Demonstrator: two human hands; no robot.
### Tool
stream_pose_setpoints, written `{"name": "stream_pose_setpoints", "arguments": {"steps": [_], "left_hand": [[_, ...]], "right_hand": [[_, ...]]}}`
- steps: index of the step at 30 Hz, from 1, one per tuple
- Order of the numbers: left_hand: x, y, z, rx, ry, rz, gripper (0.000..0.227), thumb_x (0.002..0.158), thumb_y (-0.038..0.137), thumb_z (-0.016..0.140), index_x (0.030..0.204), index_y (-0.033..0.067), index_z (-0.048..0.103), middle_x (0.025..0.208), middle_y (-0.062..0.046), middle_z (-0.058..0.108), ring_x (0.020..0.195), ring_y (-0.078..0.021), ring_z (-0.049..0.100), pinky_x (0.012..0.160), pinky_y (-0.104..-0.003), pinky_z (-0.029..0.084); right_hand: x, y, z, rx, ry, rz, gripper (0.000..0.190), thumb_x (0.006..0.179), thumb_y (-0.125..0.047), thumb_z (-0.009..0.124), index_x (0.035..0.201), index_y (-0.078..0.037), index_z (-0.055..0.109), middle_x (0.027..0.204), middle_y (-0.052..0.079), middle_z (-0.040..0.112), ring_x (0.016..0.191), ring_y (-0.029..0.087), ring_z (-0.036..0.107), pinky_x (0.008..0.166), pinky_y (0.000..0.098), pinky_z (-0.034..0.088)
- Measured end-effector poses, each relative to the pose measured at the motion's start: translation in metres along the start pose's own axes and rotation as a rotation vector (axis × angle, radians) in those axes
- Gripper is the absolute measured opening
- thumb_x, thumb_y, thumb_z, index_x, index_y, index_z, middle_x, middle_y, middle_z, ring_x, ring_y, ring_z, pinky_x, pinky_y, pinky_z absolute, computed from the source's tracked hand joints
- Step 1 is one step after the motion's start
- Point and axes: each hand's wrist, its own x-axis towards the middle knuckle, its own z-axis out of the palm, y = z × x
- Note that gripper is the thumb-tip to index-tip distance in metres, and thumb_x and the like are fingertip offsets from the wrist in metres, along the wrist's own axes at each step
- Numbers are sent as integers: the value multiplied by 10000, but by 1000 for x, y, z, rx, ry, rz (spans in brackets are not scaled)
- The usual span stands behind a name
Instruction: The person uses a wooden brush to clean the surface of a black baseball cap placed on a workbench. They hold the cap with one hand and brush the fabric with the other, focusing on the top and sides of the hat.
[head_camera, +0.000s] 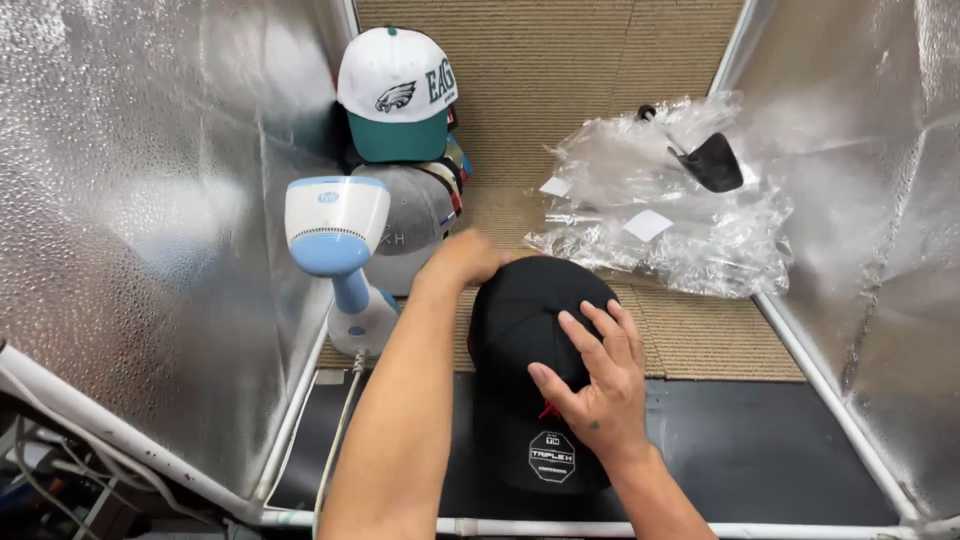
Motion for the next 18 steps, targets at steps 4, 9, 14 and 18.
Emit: {"name": "stream_pose_setpoints", "arguments": {"steps": [4, 9, 14, 18], "left_hand": [[-34, -22, -11, -212, -130, -299, 497, 878, 238, 502, 1210, -79, 693, 906, -295, 730, 870, -423, 732, 755, -535, 586], [-105, 38, -23, -199, 637, 400, 388, 965, 402, 550, 1125, 132, 778, 1048, -139, 770, 1018, -391, 664, 938, -493, 512], [-98, 34, -11, -106, 424, 198, 443, 951, 464, 524, 1284, 216, 678, 1036, -189, 626, 947, -454, 686, 809, -527, 591], [-86, -17, -5, -49, 227, -210, 479, 966, 438, 519, 1273, 117, 694, 1029, -265, 696, 922, -465, 730, 736, -565, 605]], "right_hand": [[5, 3, 3, 14, 22, -5, 622, 775, -497, 858, 1264, -131, 740, 1310, 124, 647, 1356, 422, 517, 1144, 506, 391], [2, 6, 4, -16, 15, -24, 625, 771, -477, 867, 1266, -120, 733, 1301, 136, 648, 1330, 441, 531, 1129, 538, 410], [3, 7, 1, -36, 8, -56, 611, 778, -489, 861, 1235, -100, 739, 1273, 150, 648, 1312, 447, 545, 1118, 537, 425], [1, 2, -2, -43, -18, -32, 628, 777, -516, 844, 1250, -117, 741, 1289, 130, 654, 1319, 419, 546, 1123, 524, 421]]}}
